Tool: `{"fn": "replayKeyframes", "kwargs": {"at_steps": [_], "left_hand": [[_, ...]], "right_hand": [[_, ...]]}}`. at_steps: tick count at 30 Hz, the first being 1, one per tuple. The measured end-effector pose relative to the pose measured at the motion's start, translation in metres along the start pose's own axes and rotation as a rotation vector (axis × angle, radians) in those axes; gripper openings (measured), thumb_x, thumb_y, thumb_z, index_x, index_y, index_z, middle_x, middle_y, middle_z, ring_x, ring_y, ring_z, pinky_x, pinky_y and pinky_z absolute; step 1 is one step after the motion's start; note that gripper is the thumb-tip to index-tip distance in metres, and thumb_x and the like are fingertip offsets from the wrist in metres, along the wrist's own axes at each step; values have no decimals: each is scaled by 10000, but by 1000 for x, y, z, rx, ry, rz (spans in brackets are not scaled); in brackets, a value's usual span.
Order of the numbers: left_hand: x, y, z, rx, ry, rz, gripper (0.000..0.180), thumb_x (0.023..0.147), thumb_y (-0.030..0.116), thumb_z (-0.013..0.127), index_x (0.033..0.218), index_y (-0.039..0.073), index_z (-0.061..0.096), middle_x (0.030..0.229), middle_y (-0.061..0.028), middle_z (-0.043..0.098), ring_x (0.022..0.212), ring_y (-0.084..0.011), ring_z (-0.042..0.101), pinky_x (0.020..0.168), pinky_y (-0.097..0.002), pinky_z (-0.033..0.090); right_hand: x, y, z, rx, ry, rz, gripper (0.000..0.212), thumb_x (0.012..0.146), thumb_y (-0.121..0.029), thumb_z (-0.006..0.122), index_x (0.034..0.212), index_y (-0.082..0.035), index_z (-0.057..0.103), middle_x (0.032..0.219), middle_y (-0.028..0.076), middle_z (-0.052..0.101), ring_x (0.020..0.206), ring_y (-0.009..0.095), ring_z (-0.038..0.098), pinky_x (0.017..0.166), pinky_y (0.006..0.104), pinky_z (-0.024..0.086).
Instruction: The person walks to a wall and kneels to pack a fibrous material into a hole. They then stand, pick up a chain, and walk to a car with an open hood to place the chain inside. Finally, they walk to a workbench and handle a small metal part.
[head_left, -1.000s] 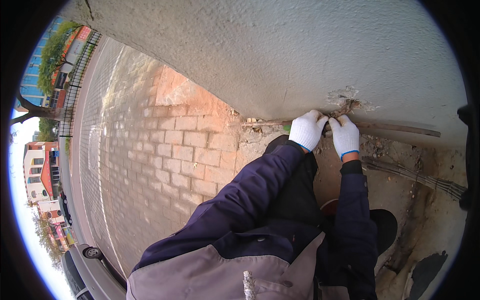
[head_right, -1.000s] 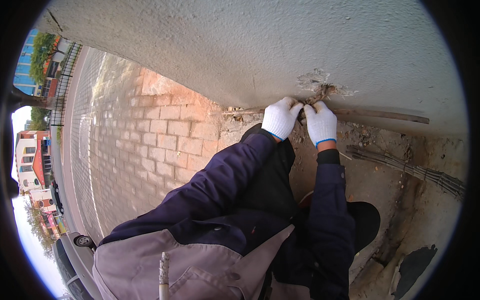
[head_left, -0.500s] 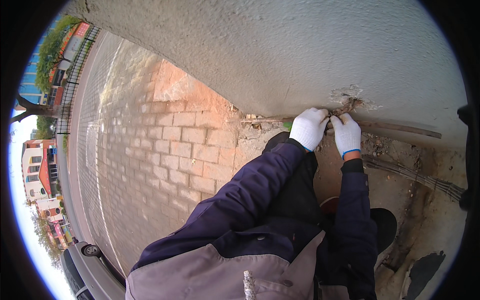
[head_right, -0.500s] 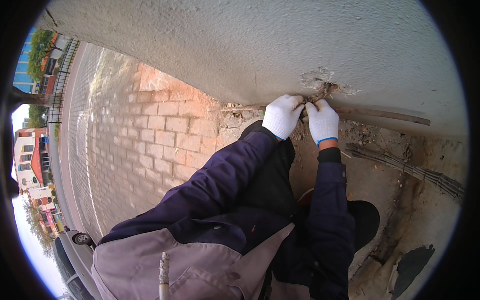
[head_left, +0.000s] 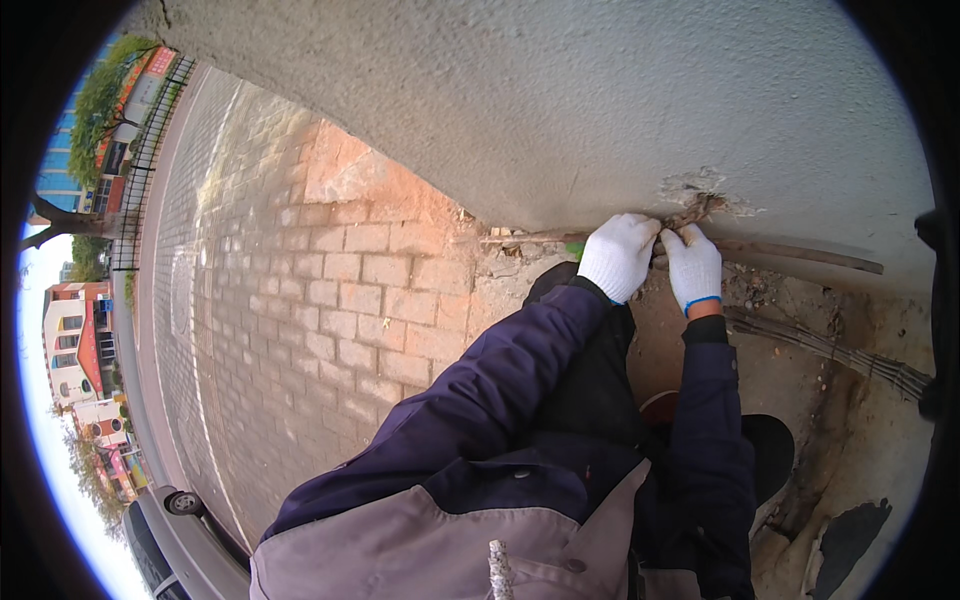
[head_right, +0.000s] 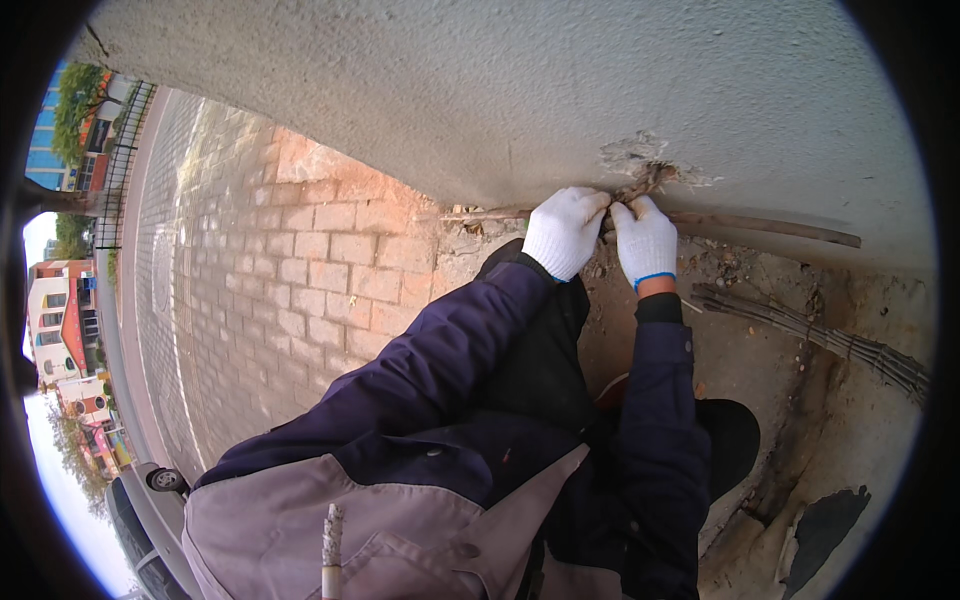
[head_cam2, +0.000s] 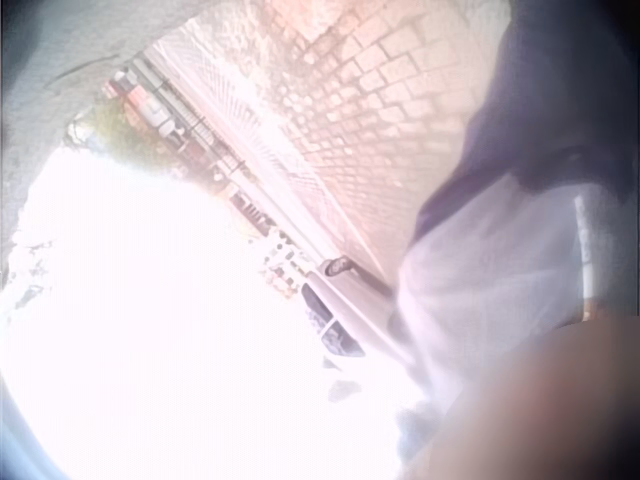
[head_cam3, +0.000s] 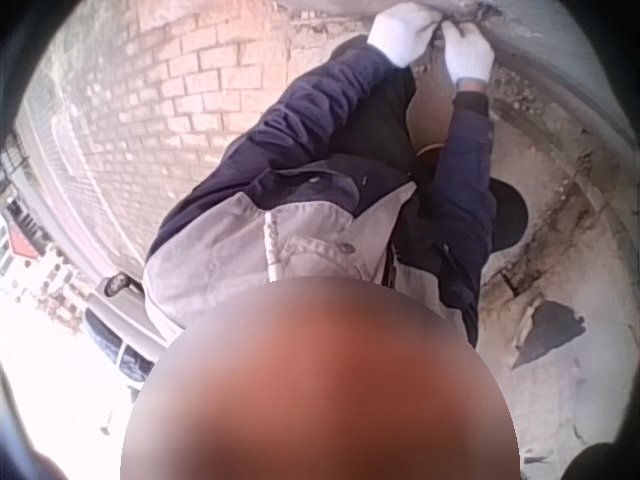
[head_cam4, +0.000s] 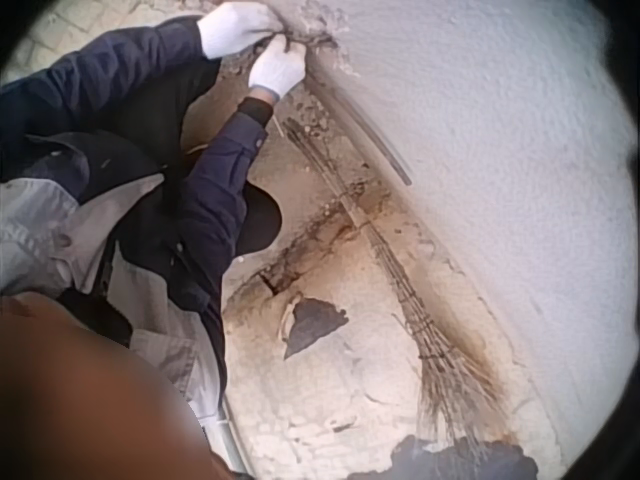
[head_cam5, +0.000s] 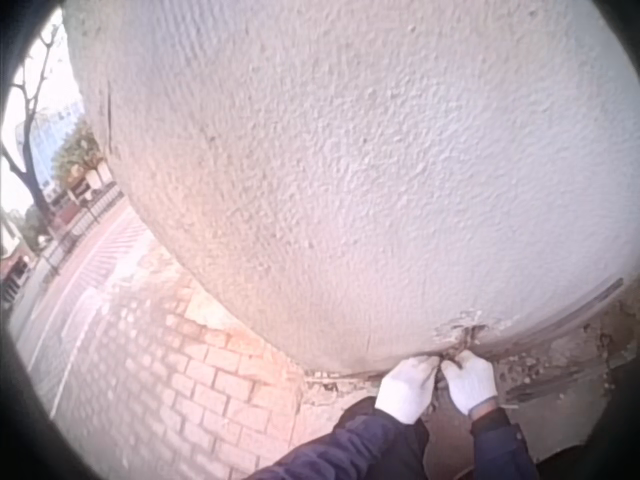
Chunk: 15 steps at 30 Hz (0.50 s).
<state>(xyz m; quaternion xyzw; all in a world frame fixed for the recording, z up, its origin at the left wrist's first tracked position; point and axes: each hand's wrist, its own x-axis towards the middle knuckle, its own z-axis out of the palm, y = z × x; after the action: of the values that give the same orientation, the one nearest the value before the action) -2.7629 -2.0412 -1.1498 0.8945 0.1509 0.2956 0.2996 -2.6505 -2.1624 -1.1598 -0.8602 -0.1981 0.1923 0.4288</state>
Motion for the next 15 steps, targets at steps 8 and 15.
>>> {"fn": "replayKeyframes", "kwargs": {"at_steps": [8,15], "left_hand": [[3,6,-5,-63,83,90,194,932,69,679,1097,83,779,1062,-123,769,988,-342,717,866,-430,588],[-4,17,-11,-174,135,55,192,923,33,731,1105,63,786,1096,-120,777,1014,-309,752,916,-375,610]], "right_hand": [[1,-1,0,2,20,-19,367,982,-352,677,996,14,701,934,292,719,944,485,703,816,512,549],[-4,-9,-6,-113,35,-58,386,981,-368,674,1006,16,701,946,304,716,959,492,701,819,515,553]]}}
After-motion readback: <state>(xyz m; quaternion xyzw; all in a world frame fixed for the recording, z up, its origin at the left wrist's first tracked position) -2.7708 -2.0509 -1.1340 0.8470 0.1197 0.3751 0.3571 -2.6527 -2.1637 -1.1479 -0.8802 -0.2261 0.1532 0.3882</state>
